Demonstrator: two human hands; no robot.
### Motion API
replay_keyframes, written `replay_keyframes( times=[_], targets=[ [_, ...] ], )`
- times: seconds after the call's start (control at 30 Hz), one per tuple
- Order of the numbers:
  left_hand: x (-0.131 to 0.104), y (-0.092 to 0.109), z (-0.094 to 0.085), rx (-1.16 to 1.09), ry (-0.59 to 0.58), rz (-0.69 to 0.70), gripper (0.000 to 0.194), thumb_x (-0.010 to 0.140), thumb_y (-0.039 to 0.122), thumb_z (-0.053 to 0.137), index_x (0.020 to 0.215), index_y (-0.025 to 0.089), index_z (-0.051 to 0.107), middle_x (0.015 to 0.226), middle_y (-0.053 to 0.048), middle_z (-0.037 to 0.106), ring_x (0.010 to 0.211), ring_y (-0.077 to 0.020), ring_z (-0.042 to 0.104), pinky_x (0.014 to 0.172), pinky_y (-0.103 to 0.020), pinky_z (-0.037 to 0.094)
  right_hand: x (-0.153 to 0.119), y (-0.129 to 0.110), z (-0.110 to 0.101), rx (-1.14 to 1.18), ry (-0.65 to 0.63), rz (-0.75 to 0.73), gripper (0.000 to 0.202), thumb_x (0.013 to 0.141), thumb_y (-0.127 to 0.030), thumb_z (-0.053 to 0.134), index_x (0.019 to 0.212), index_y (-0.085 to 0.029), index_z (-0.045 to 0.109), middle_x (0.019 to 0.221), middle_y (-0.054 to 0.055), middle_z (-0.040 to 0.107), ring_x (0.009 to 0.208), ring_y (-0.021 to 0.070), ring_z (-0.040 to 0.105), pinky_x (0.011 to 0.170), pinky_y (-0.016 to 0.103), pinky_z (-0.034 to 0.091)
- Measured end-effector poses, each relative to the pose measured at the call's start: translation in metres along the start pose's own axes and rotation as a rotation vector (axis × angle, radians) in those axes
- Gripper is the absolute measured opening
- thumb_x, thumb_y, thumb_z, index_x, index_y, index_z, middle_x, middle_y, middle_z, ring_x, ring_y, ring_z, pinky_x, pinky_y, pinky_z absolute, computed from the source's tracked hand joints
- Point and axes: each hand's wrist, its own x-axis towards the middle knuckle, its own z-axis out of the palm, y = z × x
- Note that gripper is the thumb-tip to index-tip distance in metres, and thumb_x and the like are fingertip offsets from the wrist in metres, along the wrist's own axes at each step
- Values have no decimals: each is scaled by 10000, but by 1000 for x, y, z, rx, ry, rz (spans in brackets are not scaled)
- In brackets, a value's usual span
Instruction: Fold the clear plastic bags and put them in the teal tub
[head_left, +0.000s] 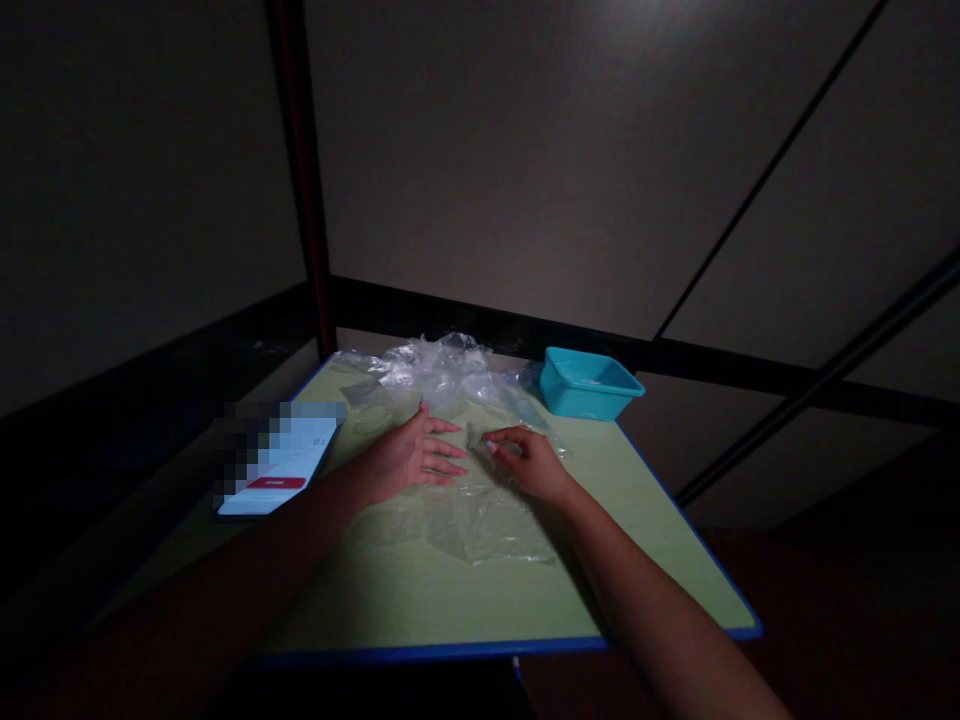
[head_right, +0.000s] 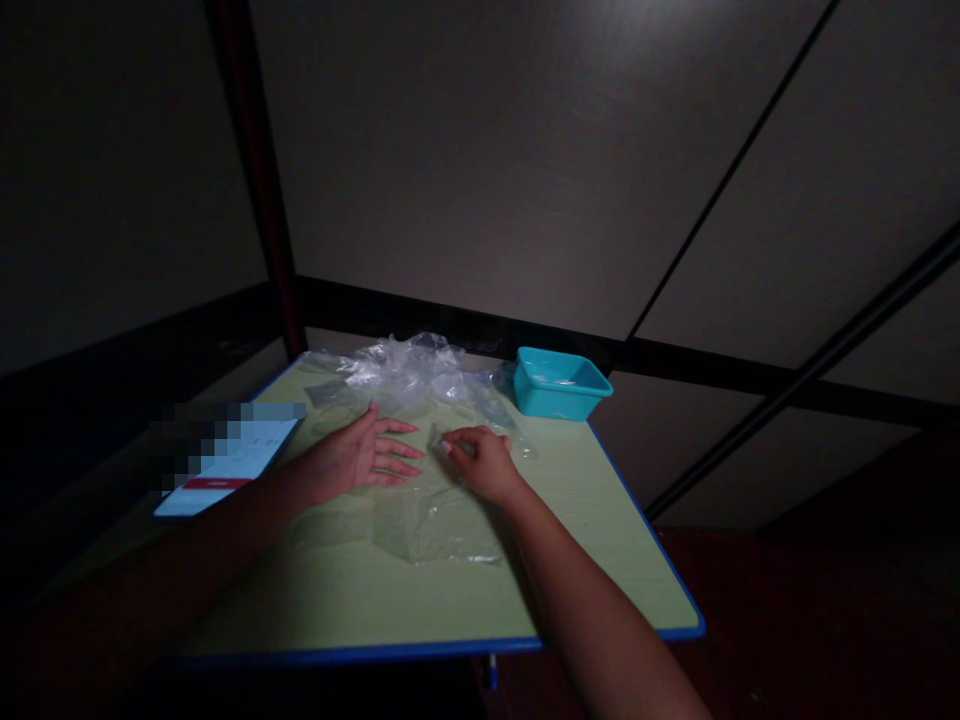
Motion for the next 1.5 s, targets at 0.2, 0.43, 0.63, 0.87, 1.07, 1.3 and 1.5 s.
replay_keyframes(
  times=[0.2, 0.43, 0.63, 0.87, 1.07, 1.3, 1.5],
  targets=[
    [-3, 3, 3, -123, 19, -57, 729, 869, 685, 199, 1377, 176, 320, 964, -162, 687, 818, -280, 685, 823, -464, 469, -5, -5, -1, -78, 19, -204, 252, 830, -287, 615, 1072, -239, 668, 1151, 88, 664, 1137, 246, 547, 1038, 497, 206],
    [-4, 5, 5, -164, 45, -69, 735, 859, 695, 216, 1422, 223, 252, 1055, -173, 665, 799, -281, 684, 789, -474, 478, -11, -8, 0, -62, -43, -279, 362, 870, -268, 552, 1232, -261, 554, 1227, 95, 625, 1201, 241, 513, 1081, 548, 65],
    [-1, 2, 0, -121, 70, -33, 713, 879, 664, 211, 1460, 254, 166, 941, -151, 689, 766, -290, 697, 821, -494, 464, -11, -6, 0, -33, 9, -276, 512, 868, -155, 498, 1365, -226, 395, 1147, 85, 669, 1173, 217, 539, 1081, 551, 69],
    [4, 2, -6, -125, 46, -25, 692, 910, 606, 226, 1230, 75, 533, 1058, -192, 674, 961, -281, 649, 939, -417, 421, -9, -9, -5, -133, 0, -264, 389, 777, -162, 634, 1162, -211, 600, 1035, 76, 693, 1005, 217, 602, 935, 410, 341],
    [7, 2, -9, -92, 32, -48, 721, 912, 597, 203, 951, 39, 657, 1142, -221, 644, 1060, -279, 611, 987, -357, 399, -6, -10, -12, -361, -32, -39, 269, 809, -203, 588, 1070, -183, 651, 973, 73, 693, 895, 196, 620, 782, 297, 405],
    [5, 1, -5, -70, -50, -80, 709, 902, 612, 225, 1016, 57, 650, 1236, -202, 599, 1088, -282, 605, 1017, -376, 383, -6, -10, -13, -601, -61, 105, 149, 830, -228, 526, 916, -187, 642, 962, 81, 689, 861, 202, 635, 675, 268, 386],
    [2, 3, -2, -41, -27, -71, 670, 912, 588, 226, 1047, 73, 632, 1278, -182, 576, 1082, -276, 612, 1009, -374, 397, -7, -6, -13, -629, -82, 198, 171, 842, -256, 493, 942, -181, 610, 967, 98, 685, 829, 216, 649, 619, 270, 391]
  ],
)
